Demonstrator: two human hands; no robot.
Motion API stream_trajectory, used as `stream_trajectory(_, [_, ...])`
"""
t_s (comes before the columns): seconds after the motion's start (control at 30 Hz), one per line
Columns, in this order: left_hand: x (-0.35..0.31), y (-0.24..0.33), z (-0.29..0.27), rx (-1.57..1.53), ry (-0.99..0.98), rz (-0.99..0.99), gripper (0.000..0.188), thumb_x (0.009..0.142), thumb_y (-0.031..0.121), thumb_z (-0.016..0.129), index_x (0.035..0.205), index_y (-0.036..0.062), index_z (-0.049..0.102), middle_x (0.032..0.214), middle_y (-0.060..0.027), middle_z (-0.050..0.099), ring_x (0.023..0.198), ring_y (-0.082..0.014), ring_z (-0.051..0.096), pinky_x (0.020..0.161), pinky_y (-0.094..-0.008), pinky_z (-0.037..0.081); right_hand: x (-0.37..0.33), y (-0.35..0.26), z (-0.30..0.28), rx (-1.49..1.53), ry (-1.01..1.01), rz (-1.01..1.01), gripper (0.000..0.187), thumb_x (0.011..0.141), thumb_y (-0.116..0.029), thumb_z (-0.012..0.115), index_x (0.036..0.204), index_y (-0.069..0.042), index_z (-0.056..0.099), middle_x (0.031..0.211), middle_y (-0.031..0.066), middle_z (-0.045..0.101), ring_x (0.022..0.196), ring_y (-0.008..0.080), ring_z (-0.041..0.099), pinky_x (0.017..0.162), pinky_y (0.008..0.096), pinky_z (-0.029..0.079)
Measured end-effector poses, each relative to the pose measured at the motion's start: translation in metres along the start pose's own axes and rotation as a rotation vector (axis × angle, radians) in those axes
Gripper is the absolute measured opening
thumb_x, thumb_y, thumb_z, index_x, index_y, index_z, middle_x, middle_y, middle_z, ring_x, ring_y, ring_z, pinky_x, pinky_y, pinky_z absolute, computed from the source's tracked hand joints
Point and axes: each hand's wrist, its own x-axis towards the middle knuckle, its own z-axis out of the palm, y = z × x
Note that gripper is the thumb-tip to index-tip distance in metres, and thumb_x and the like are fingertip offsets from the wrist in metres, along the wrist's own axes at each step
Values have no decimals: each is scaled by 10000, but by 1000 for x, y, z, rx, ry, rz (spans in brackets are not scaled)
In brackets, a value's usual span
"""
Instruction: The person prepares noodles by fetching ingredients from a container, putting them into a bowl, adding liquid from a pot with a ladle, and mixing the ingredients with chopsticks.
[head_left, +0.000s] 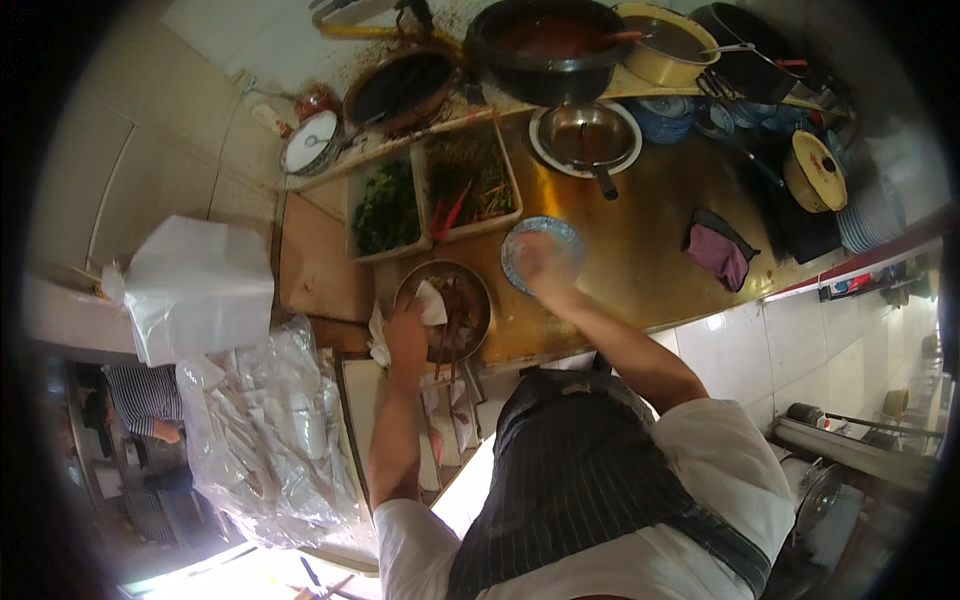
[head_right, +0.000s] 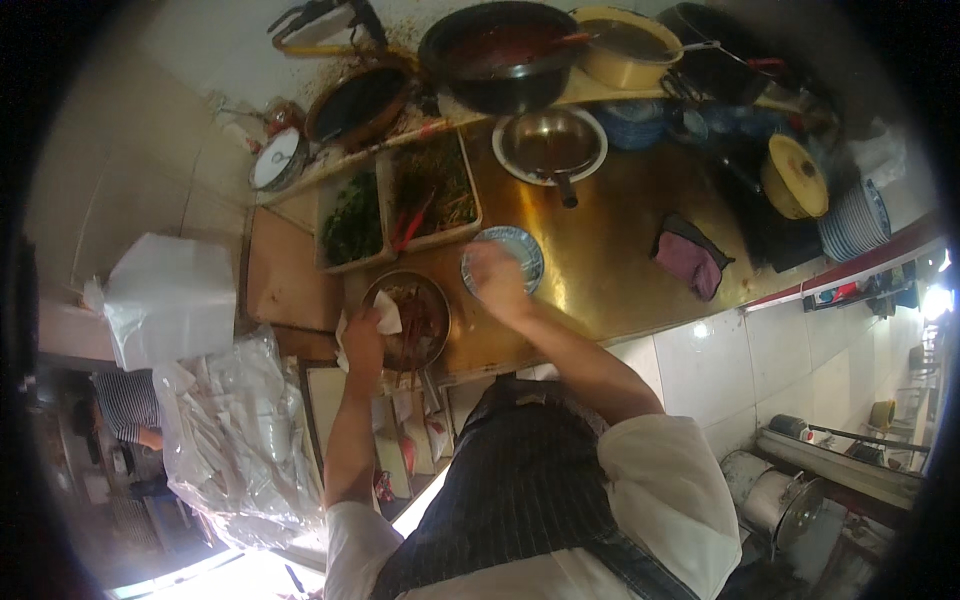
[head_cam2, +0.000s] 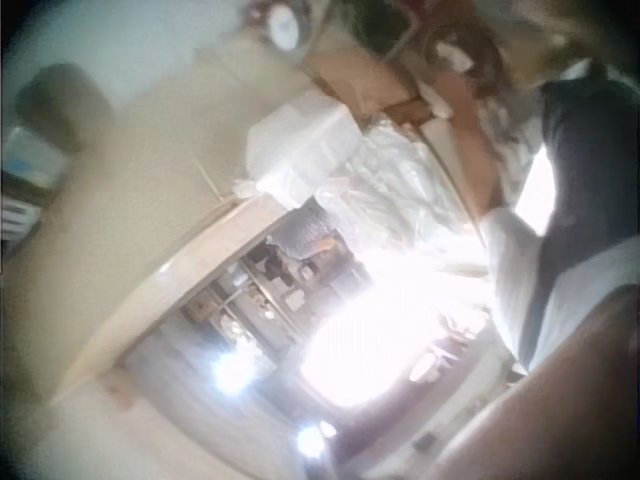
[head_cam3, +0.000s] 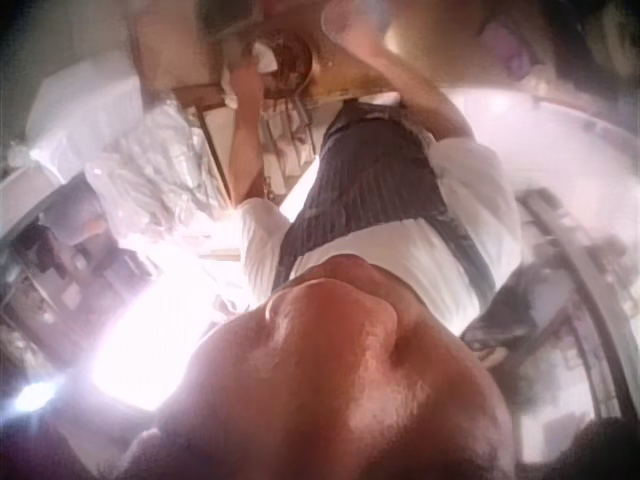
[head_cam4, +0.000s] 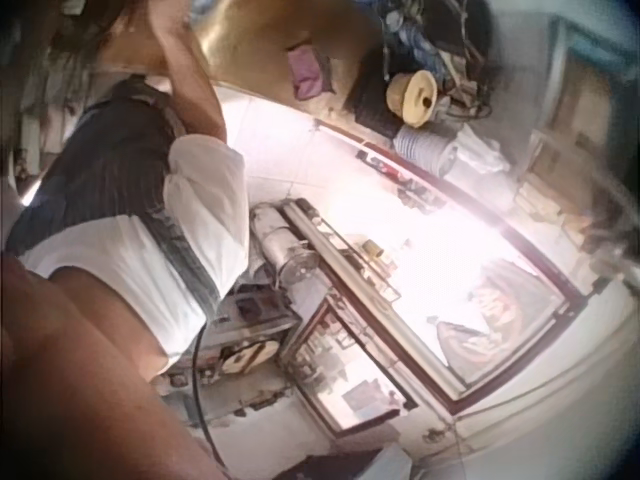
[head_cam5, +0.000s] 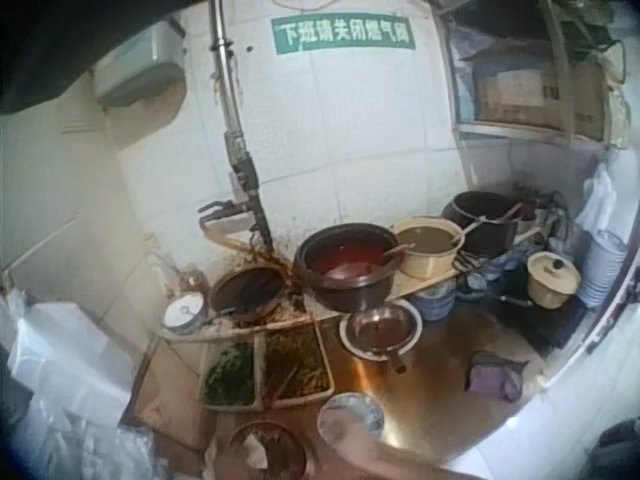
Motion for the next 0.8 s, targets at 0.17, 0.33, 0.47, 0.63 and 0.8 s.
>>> stream_trajectory(0.17, [1, 14, 8, 53, 104, -70, 326, 671, -36, 660, 991, 20, 634, 1002, -121, 598, 859, -314, 596, 725, -410, 506, 64, 117, -89, -183, 581, 399, 264, 779, -137, 650, 1003, -37, 553, 885, 126, 600, 829, 242, 574, 611, 325, 487])
stream_trajectory(0.33, [5, 35, 0, -80, 224, -286, 331, 628, -18, 717, 951, 16, 650, 897, -150, 617, 826, -331, 596, 743, -392, 501, 111, 142, -120, 919, 67, 1126, 233, 877, -257, 615, 944, -43, 551, 720, 42, 558, 605, 131, 532, 435, 215, 417])
stream_trajectory(0.47, [10, 38, 5, 27, 201, -417, 222, 724, 83, 692, 934, 18, 662, 894, -220, 630, 841, -362, 624, 715, -409, 510, 112, 183, -110, 807, 108, 967, 152, 906, -197, 554, 879, -49, 532, 690, 42, 534, 497, 98, 446, 383, 218, 330])
stream_trajectory(0.63, [6, 52, 10, 1, 241, -546, 151, 755, 68, 636, 870, -31, 630, 779, -205, 622, 708, -406, 600, 664, -450, 486, 95, 198, -130, 847, 135, 850, 141, 905, -180, 546, 892, -44, 513, 687, 34, 520, 504, 93, 427, 407, 225, 315])
stream_trajectory(0.8, [56, 100, 35, -814, 356, -849, 236, 817, 97, 623, 1010, -37, 610, 876, -165, 659, 752, -239, 628, 671, -366, 486, 91, 177, -164, 953, 174, 794, 151, 904, -196, 549, 908, -54, 498, 720, 33, 525, 538, 86, 437, 431, 225, 318])
